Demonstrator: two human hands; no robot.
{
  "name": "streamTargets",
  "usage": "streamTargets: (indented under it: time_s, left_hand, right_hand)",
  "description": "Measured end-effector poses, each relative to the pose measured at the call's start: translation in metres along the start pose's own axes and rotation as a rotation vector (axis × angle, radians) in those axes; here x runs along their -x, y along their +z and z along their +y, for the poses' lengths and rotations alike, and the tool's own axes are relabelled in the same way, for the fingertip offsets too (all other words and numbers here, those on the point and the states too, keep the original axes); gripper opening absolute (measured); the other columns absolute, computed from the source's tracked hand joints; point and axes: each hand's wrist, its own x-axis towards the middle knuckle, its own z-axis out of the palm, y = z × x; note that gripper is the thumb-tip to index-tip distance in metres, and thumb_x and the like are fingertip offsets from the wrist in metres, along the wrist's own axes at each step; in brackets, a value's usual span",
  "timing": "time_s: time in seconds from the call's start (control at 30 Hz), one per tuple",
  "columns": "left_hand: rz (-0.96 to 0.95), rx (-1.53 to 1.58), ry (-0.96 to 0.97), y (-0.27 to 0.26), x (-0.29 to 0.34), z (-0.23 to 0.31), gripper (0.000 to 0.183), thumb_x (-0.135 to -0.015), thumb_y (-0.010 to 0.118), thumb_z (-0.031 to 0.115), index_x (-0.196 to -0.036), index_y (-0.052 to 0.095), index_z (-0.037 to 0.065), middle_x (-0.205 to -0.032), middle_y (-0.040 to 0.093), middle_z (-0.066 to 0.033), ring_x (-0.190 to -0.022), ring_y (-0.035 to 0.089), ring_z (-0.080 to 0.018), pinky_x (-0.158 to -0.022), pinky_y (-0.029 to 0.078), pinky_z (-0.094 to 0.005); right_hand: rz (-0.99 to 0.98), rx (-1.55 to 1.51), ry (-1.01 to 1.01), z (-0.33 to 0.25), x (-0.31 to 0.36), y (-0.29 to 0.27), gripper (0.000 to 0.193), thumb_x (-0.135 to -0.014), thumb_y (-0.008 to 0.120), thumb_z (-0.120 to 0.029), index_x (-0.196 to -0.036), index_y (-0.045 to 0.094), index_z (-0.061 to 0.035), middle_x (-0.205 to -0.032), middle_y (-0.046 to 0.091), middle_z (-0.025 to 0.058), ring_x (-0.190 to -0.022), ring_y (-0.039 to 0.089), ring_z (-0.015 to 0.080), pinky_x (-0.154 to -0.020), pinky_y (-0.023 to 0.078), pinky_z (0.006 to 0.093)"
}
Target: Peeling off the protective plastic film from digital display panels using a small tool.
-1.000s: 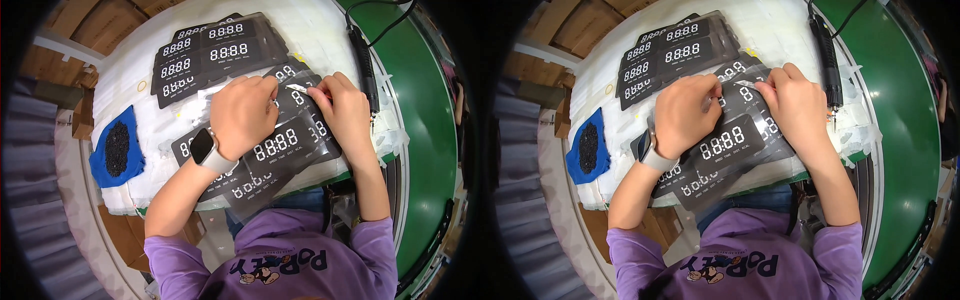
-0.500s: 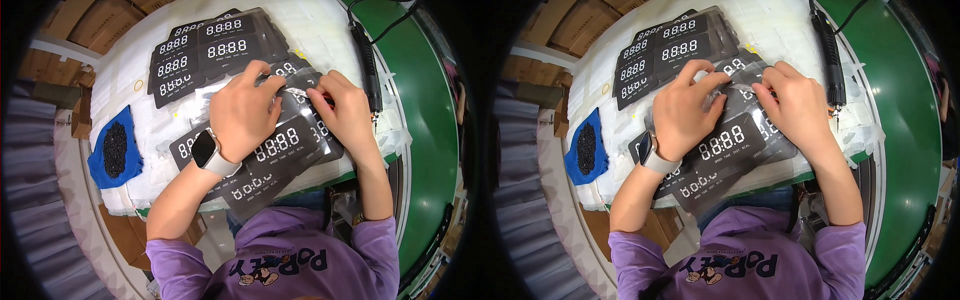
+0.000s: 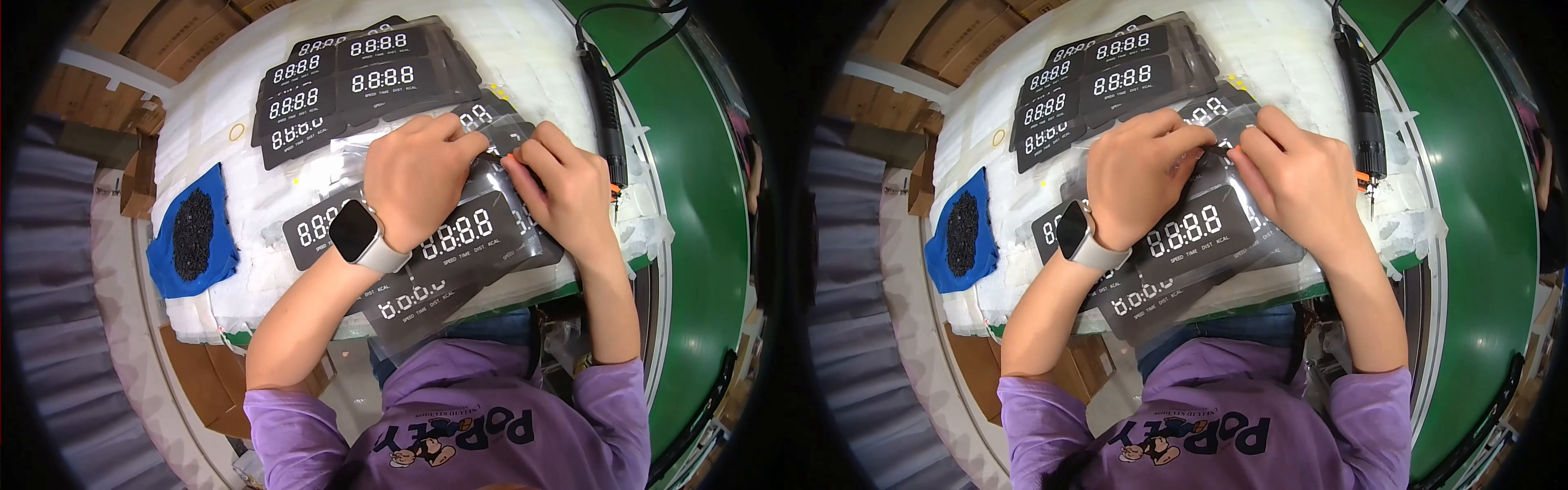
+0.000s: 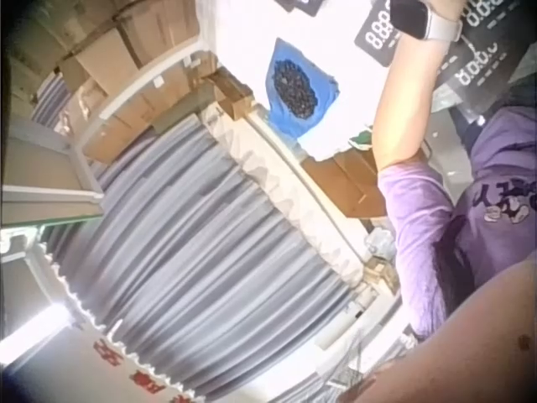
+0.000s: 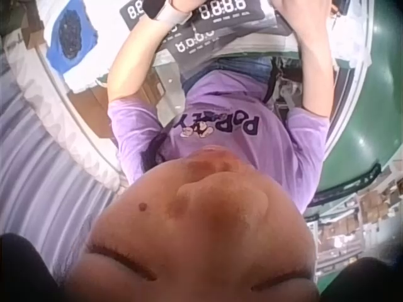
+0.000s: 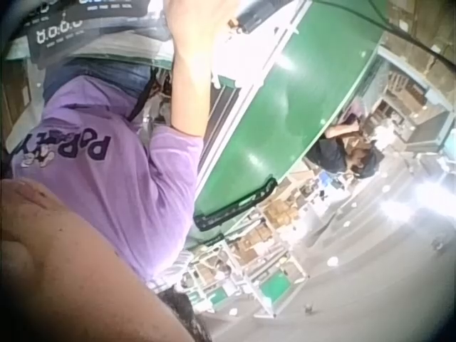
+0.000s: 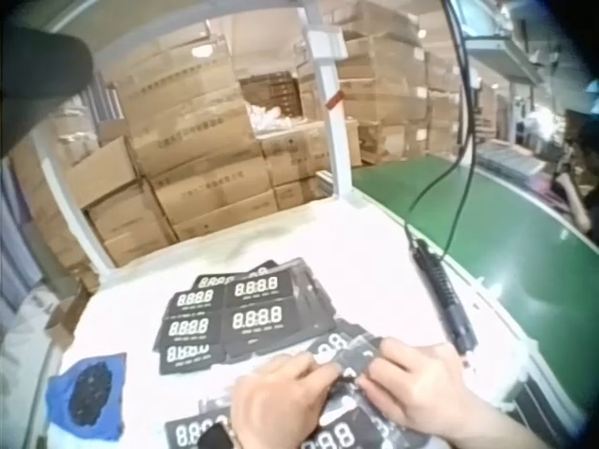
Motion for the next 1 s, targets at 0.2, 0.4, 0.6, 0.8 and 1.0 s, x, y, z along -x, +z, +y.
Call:
streamTargets:
  time_s: [0.2, 0.4, 0.6, 0.8, 1.0]
  left_hand:
    - [-0.048, -0.113, -0.051, -0.002, -0.001, 0.005, 0.011, -0.08, 0.077, 0.012, -0.084, 0.067, 0.011, -0.078, 0.063, -0.0034, -0.075, 0.066, -0.0263, -0.062, 0.052, -0.0379]
    - [0.006, 0.086, -0.049, -0.009, 0.001, -0.001, 0.012, -0.082, 0.075, 0.008, -0.085, 0.064, 0.009, -0.08, 0.063, -0.0048, -0.074, 0.065, -0.0271, -0.062, 0.051, -0.0381]
    - [0.063, 0.07, 0.055, -0.015, 0.004, 0.0, 0.012, -0.082, 0.075, 0.006, -0.086, 0.063, 0.007, -0.086, 0.064, -0.0052, -0.073, 0.065, -0.0276, -0.063, 0.052, -0.0378]
    - [-0.203, 0.582, 0.258, -0.088, -0.006, -0.048, 0.006, -0.089, 0.066, -0.001, -0.092, 0.06, 0.002, -0.1, 0.069, -0.0109, -0.082, 0.071, -0.0247, -0.07, 0.056, -0.0337]
    - [0.128, 0.735, -0.093, -0.158, 0.013, -0.103, 0.008, -0.097, 0.061, 0.009, -0.098, 0.065, 0.003, -0.085, 0.063, -0.0009, -0.08, 0.063, -0.0101, -0.074, 0.051, -0.0248]
  right_hand:
    - [-0.021, -0.061, 0.099, 0.0, 0.001, 0.003, 0.015, -0.086, 0.075, -0.013, -0.081, 0.063, -0.0052, -0.082, 0.056, 0.0082, -0.058, 0.06, 0.0308, -0.053, 0.049, 0.0406]
    - [-0.035, -0.266, 0.439, 0.004, -0.003, -0.004, 0.025, -0.091, 0.074, -0.024, -0.092, 0.072, 0.0009, -0.081, 0.063, 0.0131, -0.061, 0.063, 0.0276, -0.06, 0.05, 0.0377]
    - [-0.374, -0.637, 0.713, -0.015, -0.021, -0.008, 0.022, -0.091, 0.072, -0.019, -0.09, 0.072, 0.003, -0.068, 0.068, 0.0078, -0.062, 0.064, 0.0114, -0.061, 0.05, 0.0282]
    - [-0.145, -0.521, 0.734, 0.022, -0.025, -0.026, 0.018, -0.091, 0.072, -0.016, -0.089, 0.072, 0.0019, -0.07, 0.067, 0.0034, -0.061, 0.06, 0.0085, -0.057, 0.045, 0.025]
    - [0.148, -0.582, 0.754, 0.057, -0.048, -0.035, 0.019, -0.096, 0.069, -0.018, -0.094, 0.072, 0.0, -0.068, 0.061, -0.0029, -0.054, 0.046, 0.0026, -0.049, 0.032, 0.0214]
